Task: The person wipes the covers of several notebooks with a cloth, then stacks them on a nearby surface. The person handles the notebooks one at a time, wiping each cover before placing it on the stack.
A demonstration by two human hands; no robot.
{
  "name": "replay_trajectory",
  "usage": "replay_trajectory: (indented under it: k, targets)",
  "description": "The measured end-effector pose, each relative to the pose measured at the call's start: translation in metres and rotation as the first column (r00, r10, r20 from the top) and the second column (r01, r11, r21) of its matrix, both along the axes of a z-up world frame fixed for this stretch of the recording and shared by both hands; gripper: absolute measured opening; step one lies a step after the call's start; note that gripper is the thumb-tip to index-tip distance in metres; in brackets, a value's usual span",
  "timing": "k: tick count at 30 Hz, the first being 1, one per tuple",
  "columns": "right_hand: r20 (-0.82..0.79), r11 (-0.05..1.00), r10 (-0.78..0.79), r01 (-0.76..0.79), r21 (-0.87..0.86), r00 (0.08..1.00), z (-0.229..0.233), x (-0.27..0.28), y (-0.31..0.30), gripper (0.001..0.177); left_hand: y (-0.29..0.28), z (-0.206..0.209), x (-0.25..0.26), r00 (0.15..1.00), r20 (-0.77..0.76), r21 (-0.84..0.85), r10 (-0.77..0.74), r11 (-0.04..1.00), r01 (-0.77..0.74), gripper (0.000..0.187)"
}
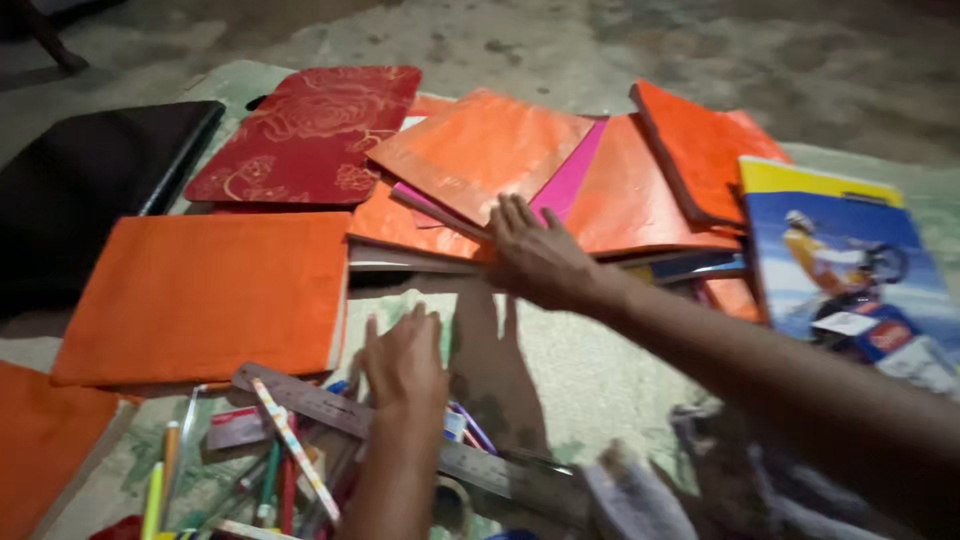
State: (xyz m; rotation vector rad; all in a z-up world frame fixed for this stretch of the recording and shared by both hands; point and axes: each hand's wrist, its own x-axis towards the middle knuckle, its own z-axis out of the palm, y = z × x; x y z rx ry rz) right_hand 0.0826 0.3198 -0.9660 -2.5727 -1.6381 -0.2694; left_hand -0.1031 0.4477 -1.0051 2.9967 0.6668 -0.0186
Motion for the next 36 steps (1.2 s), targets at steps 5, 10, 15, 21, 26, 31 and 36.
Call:
replay_trajectory:
  k: [5,10,15,21,26,31,36]
  targets:
    - [0.033,0.996,0.013,-0.016,0.083,0.999,-0.022,0.038,0.022,0.094,-0.014,0.035,0.008,0.991,-0.061,-0.035,0.123,0.991,-0.125,0.048]
    - [0.115,0.991,0.059,-0.072,0.116,0.992,-0.034,0.031,0.034,0.095,-0.014,0.042,0.006,0.982,-0.027,-0.066,0.187,0.980,-0.189,0.052]
    - [0.155,0.982,-0.001,-0.029,0.188,0.988,-0.030,0.000,0.030,0.042,-0.013,0.031,0.004,0.982,-0.002,-0.076,0.190,0.979,-0.190,0.039]
    - [0.264,0.989,0.037,-0.073,0.128,0.964,-0.020,-0.037,0.004,0.017,-0.014,0.001,0.010,0.968,0.168,0.042,0.185,0.980,-0.195,0.012]
    - [0.194,0.985,0.133,-0.151,0.081,0.972,0.005,-0.062,-0.040,0.022,-0.019,-0.010,-0.003,0.943,0.304,-0.043,0.138,0.990,-0.131,0.019]
    - [0.345,0.972,0.232,-0.225,-0.060,0.910,0.037,-0.090,-0.088,0.030,-0.028,0.004,0.000,0.955,0.233,-0.431,0.184,0.900,-0.068,0.075]
    - [0.475,0.938,0.315,-0.346,-0.023,0.821,0.073,-0.111,-0.116,0.044,-0.082,0.010,0.004,0.597,0.050,-0.863,0.800,-0.266,0.430,0.073]
